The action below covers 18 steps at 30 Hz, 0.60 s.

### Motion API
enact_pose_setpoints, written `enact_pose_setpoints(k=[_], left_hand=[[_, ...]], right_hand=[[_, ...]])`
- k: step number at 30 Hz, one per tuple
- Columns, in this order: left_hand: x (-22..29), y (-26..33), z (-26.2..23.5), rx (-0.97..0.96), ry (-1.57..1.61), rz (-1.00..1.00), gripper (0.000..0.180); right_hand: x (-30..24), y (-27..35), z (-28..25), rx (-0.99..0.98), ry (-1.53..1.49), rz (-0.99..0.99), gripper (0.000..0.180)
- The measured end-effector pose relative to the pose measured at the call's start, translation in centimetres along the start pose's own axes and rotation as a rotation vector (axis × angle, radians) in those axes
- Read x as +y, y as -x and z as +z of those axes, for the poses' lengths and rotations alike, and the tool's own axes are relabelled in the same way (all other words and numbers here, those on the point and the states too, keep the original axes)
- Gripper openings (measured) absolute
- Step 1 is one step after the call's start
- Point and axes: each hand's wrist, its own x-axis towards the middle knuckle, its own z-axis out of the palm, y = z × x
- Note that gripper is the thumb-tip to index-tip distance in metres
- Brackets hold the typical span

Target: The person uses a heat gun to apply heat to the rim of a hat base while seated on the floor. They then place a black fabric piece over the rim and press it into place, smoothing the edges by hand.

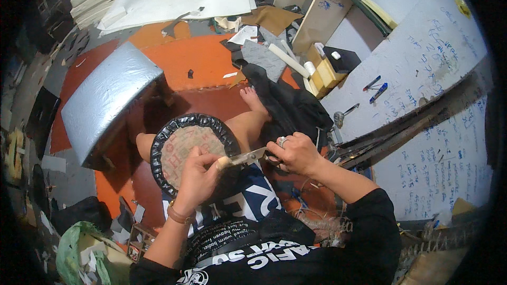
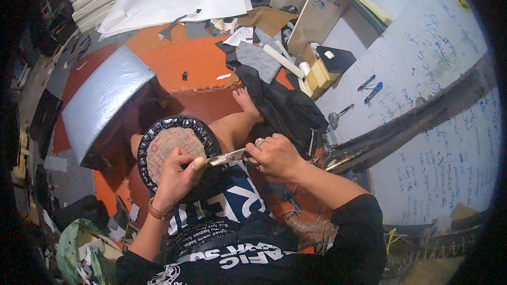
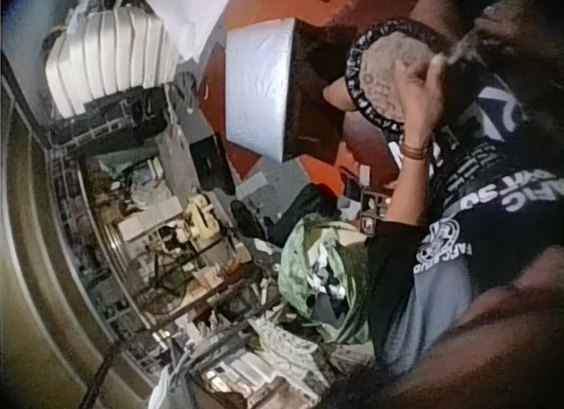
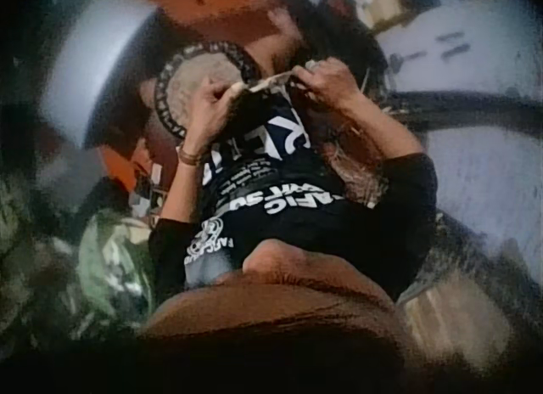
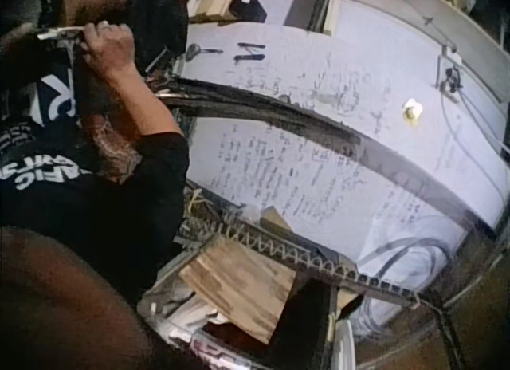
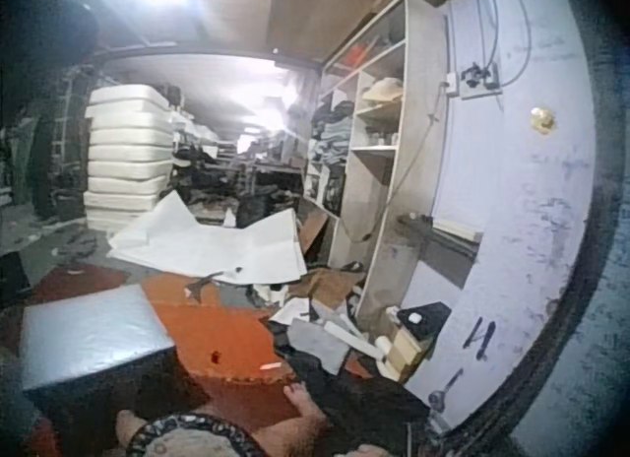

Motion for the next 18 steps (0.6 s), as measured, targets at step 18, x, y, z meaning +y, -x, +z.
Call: enact_pose_setpoints(k=[18], left_hand=[[-17.7, 10.0, -17.8, 0.924, 0.206, -0.448, 0.073]], right_hand=[[-1.5, 24.1, 13.7, -0.807, -0.204, 1.288, 0.054]])
